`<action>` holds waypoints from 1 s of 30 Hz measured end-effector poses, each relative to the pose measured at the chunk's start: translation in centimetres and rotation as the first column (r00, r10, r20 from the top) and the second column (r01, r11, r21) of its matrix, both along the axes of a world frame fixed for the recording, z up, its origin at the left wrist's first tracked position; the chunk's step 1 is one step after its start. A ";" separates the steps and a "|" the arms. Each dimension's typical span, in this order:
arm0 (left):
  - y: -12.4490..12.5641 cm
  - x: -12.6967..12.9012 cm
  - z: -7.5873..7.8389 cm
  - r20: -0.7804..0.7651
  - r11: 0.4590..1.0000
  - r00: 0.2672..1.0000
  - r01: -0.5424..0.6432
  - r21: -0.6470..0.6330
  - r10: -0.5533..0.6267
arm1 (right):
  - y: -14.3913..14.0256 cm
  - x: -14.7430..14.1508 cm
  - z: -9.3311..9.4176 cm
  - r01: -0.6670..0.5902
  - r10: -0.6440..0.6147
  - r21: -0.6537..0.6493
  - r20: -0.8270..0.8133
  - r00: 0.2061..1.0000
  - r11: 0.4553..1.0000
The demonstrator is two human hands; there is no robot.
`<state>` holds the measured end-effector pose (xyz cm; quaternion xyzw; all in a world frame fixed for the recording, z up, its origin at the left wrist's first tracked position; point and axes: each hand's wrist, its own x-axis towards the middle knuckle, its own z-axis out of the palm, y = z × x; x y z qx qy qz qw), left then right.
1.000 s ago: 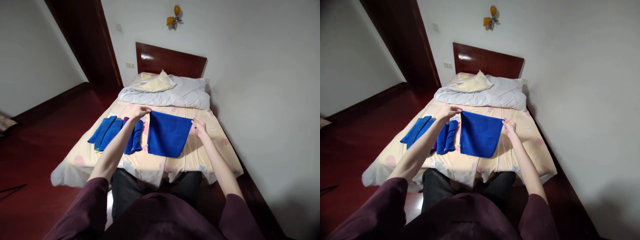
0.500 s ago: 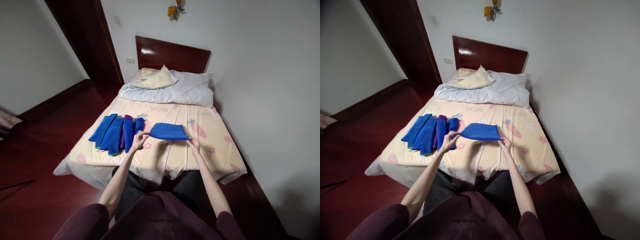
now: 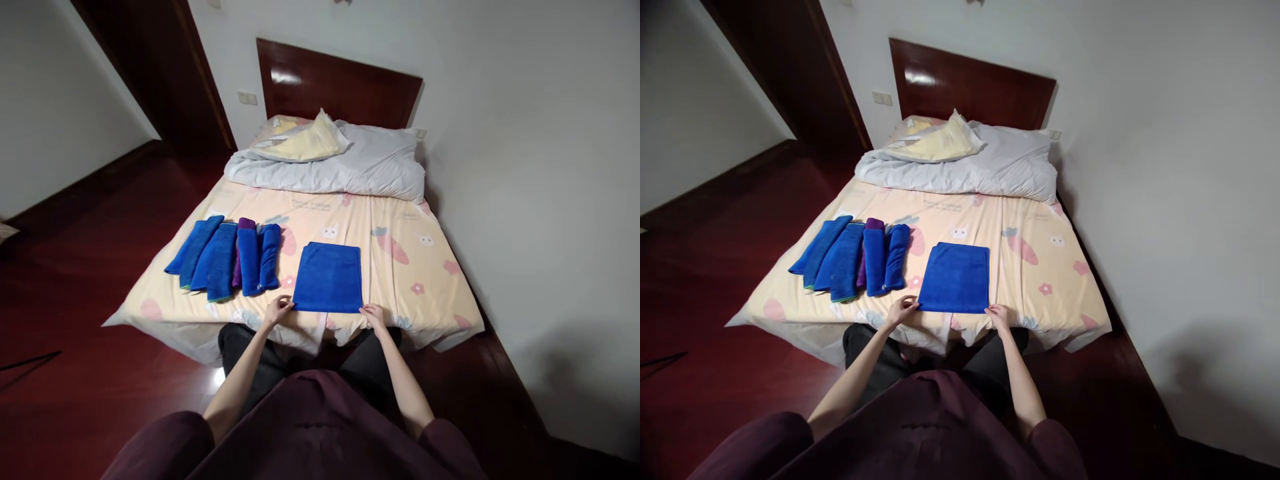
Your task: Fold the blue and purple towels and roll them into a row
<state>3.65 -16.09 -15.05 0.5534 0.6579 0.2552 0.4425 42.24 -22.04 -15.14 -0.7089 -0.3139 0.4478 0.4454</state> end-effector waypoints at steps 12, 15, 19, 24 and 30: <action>-1.2 -1.6 -1.5 -0.049 0.998 0.999 0.018 -0.068 -0.021 | -2.0 0.1 -0.5 0.019 -0.023 -0.114 -0.035 0.999 0.993; -2.6 -2.5 -1.6 -0.042 0.995 0.998 0.041 -0.096 -0.045 | -3.6 0.1 -0.5 -0.004 -0.001 -0.122 -0.038 0.999 0.993; -3.8 -3.1 -1.6 -0.026 0.989 0.996 0.082 -0.123 -0.085 | -4.8 0.2 -0.7 -0.046 0.037 -0.142 -0.061 0.997 0.989; -2.0 -2.1 -1.1 0.005 0.985 0.997 0.083 -0.149 -0.083 | -3.5 0.3 -1.0 -0.057 0.044 -0.129 -0.100 0.994 0.990; 2.5 -0.7 -0.6 -0.039 0.994 0.997 0.063 -0.084 -0.066 | 0.2 0.0 -0.9 -0.047 0.047 -0.166 -0.005 0.999 0.985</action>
